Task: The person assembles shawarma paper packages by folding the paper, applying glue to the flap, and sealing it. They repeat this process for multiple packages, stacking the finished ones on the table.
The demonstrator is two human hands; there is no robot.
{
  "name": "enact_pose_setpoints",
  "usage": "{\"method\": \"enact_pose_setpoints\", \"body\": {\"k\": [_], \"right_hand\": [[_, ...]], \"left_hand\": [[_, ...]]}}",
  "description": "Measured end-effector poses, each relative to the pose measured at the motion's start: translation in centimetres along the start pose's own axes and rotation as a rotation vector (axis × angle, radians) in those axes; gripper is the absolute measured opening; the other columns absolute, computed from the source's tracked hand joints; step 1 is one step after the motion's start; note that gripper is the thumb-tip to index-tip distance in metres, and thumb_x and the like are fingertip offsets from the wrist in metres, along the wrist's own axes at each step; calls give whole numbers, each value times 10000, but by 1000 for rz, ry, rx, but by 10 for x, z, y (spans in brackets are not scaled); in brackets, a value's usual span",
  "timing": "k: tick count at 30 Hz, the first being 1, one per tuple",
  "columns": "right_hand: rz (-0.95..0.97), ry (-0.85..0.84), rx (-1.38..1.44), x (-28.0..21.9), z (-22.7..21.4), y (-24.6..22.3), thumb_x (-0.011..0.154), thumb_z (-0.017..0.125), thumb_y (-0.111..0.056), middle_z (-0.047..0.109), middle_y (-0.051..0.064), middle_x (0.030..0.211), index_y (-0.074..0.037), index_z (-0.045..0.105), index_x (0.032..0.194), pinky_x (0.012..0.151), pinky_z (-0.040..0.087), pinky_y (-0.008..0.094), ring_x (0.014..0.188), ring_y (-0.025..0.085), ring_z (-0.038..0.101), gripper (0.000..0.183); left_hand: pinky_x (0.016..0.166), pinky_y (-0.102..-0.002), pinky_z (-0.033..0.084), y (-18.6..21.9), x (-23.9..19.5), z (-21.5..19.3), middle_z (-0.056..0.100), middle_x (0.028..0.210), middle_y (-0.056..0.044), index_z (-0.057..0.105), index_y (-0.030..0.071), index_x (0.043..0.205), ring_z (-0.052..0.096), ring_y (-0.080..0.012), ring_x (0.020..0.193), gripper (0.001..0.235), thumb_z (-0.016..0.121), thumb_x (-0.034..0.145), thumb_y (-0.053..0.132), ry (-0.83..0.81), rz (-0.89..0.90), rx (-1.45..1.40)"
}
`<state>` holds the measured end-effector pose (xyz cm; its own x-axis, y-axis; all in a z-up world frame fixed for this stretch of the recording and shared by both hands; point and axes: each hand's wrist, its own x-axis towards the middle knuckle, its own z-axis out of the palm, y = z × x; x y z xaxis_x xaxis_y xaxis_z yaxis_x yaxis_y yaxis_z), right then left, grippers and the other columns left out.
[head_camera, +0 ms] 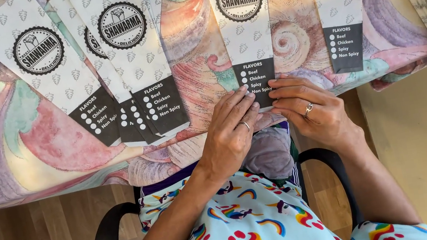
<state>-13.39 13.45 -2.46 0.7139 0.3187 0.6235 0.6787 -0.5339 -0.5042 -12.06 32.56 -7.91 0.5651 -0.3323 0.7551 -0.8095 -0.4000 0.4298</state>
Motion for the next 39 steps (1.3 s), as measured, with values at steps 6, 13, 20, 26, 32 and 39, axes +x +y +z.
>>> {"method": "enact_pose_setpoints", "body": {"k": [6, 13, 20, 26, 32, 39], "right_hand": [[83, 36, 74, 1, 4, -2, 883, 774, 64, 752, 166, 954, 51, 735, 842, 1004, 547, 578, 993, 425, 746, 59], [257, 108, 107, 1, 12, -9, 870, 788, 86, 708, 179, 915, 70, 694, 817, 1056, 507, 595, 1003, 418, 734, 109], [298, 120, 100, 5, 12, -12, 858, 805, 96, 711, 179, 919, 61, 714, 872, 1056, 502, 582, 1007, 402, 731, 99], [373, 106, 24, -3, -15, -1, 866, 755, 144, 741, 194, 995, 48, 753, 936, 1049, 516, 573, 1086, 423, 728, 119], [381, 177, -309, -41, -60, 31, 1055, 743, 73, 685, 256, 1326, 93, 725, 1219, 1217, 477, 548, 1345, 426, 628, 166], [396, 128, -347, -57, -88, 45, 1008, 644, 182, 691, 280, 1330, 109, 735, 1231, 1252, 465, 537, 1365, 435, 626, 252]], "left_hand": [[984, -487, 556, 9, 12, 2, 721, 1012, -184, 757, -55, 941, 722, -374, 1045, 82, 727, 924, 20, 92, -132, -41], [946, -417, 546, 8, 14, 12, 672, 926, -65, 735, 29, 836, 698, -271, 991, 54, 774, 859, 59, 98, -319, -30], [931, -417, 513, 9, 21, 0, 657, 928, -88, 739, 3, 881, 666, -289, 994, 35, 741, 856, -23, 18, -378, -117], [1028, -483, 435, -5, 26, -13, 677, 1111, -152, 762, -22, 984, 589, -382, 1177, 171, 684, 846, -87, -209, -363, -228], [1250, -569, 222, -5, 38, 12, 603, 1452, -128, 753, 65, 1209, 415, -372, 1467, 306, 688, 912, 33, -431, -188, -7], [1283, -583, 201, 16, 61, 88, 599, 1467, -116, 687, 143, 1285, 433, -387, 1473, 344, 654, 944, 120, -504, -182, 35]]}}
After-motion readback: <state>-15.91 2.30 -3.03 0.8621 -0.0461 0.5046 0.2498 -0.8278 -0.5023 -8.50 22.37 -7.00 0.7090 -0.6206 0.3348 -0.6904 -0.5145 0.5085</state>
